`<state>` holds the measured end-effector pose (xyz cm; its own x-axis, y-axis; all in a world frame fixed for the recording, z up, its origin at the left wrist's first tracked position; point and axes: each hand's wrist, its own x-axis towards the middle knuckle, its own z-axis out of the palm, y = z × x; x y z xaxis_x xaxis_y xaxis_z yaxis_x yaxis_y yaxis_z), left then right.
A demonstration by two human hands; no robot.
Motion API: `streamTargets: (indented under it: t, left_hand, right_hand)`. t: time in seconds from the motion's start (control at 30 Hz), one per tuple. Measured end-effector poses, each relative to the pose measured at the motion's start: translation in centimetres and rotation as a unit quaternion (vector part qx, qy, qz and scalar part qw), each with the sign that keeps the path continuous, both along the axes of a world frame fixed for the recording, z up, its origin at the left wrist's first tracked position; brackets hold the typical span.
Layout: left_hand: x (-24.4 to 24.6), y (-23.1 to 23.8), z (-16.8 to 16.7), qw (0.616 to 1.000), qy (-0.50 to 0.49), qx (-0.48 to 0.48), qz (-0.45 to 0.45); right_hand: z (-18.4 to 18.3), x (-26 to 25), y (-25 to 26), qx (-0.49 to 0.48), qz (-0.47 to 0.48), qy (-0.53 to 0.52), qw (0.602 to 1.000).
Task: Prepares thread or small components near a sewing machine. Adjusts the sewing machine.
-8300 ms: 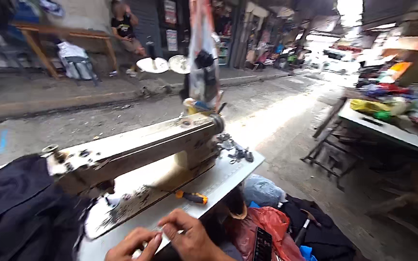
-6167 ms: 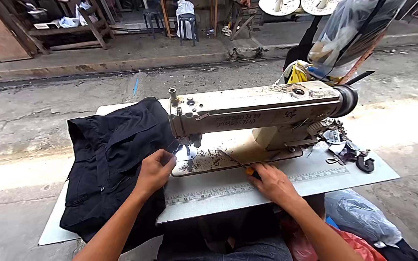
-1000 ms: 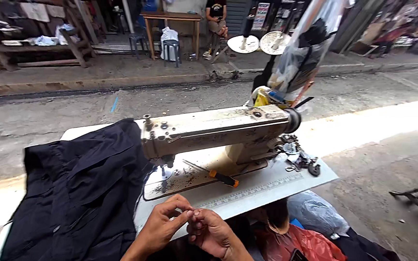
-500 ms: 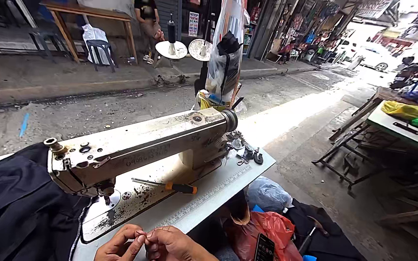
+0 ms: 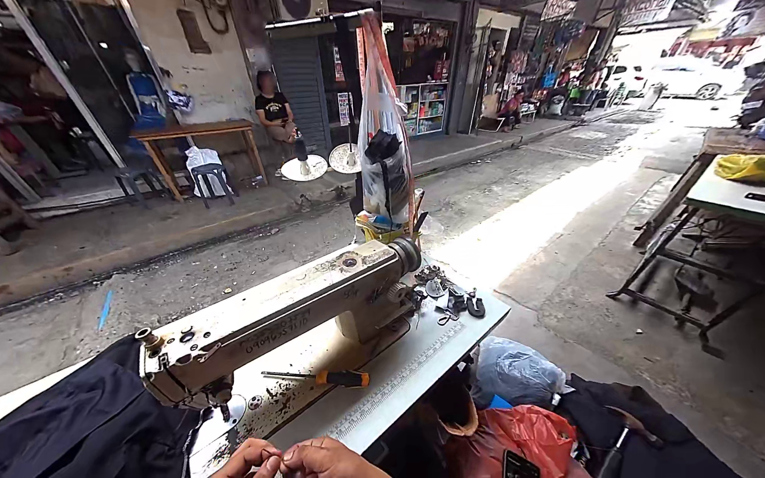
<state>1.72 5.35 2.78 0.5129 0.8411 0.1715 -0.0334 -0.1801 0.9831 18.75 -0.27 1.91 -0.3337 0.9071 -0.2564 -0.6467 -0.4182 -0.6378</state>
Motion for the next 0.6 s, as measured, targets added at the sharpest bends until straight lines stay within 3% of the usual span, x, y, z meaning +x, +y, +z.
streamTargets:
  t: [0.3,0.6]
  left_hand:
    - [0.7,-0.9,-7.3,0.998,-0.032,0.041,0.039]
    - [-0.1,0.7,-4.6,0.997,-0.029,0.073,0.015]
  right_hand:
    - [-4.4,0.0,-1.0,-0.030,-0.027,-0.021,0.999]
    - [-2.5,-0.2,-0.8,0.004,-0.028,-0.015,0.999]
